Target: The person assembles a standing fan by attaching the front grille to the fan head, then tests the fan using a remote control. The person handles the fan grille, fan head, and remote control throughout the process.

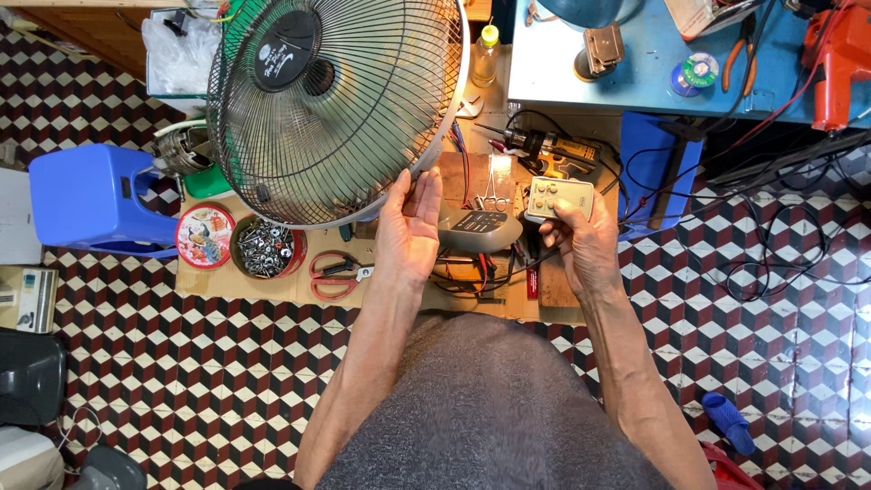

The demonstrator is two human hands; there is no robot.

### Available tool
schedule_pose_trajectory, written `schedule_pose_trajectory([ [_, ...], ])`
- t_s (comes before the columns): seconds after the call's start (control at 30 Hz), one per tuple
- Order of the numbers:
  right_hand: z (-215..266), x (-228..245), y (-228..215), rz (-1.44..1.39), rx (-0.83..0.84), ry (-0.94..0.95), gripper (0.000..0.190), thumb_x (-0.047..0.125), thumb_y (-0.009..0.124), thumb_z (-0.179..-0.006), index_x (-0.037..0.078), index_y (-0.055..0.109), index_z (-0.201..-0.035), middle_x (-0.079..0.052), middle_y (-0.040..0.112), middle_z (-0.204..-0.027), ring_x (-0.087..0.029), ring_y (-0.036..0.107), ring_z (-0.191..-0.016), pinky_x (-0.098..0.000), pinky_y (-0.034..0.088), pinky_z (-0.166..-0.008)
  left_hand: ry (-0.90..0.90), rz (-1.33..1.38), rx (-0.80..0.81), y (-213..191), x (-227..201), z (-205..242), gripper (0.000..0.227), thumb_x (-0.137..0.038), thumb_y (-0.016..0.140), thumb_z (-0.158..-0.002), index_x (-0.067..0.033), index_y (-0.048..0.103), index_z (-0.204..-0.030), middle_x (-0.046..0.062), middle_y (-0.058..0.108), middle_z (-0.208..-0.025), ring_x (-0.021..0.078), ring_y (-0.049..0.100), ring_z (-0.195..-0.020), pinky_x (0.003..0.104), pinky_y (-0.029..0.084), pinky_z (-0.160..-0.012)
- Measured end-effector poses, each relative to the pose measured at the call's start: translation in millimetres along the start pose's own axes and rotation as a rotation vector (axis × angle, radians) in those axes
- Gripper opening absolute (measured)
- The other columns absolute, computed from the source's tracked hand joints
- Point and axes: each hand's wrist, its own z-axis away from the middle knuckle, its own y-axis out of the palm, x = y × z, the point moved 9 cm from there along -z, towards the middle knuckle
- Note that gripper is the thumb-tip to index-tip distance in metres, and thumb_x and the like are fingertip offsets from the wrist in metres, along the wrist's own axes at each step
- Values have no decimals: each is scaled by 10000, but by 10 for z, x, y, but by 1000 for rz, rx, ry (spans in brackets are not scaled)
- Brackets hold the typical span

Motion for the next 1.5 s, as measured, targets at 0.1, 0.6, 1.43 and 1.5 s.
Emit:
schedule_pose_trajectory([
  [0.1, -10, -9, -3, 9, -12, 3, 367, 76, 627, -997, 9, 476, -1324, -98, 663, -1010, -123, 673, -731, -225, 545, -572, -12, -2, 19, 0, 5, -22, 161, -42, 716, -916, 30, 628, -1030, 168, 698, -1036, 280, 722, -1030, 365, 567, -955],
  [0.6, 60, -66, -68, 16, -28, 44, 256, 72, 580, -1015, -1, 524, -1254, -126, 683, -1054, -153, 670, -784, -251, 544, -635, -46, 70, 27, -69, 113, -109, 203, -43, 698, -914, 54, 637, -1081, 173, 705, -1047, 293, 728, -1013, 362, 579, -919],
  [1.43, -113, -11, 232, 97, -6, 14, 256, 46, 598, -1000, 3, 527, -1243, -121, 661, -1005, -199, 673, -778, -285, 553, -639, -52, 90, 16, -226, 294, -213, 197, -81, 654, -948, 86, 618, -1046, 218, 708, -1102, 284, 735, -1019, 359, 572, -941],
  [1.5, -114, -1, 235, 98, -1, 15, 251, 49, 599, -1007, -5, 528, -1242, -125, 659, -1006, -199, 673, -787, -285, 553, -651, -59, 102, 2, -219, 304, -190, 182, -78, 650, -950, 83, 615, -1029, 223, 711, -1101, 289, 736, -1016, 361, 573, -940],
])
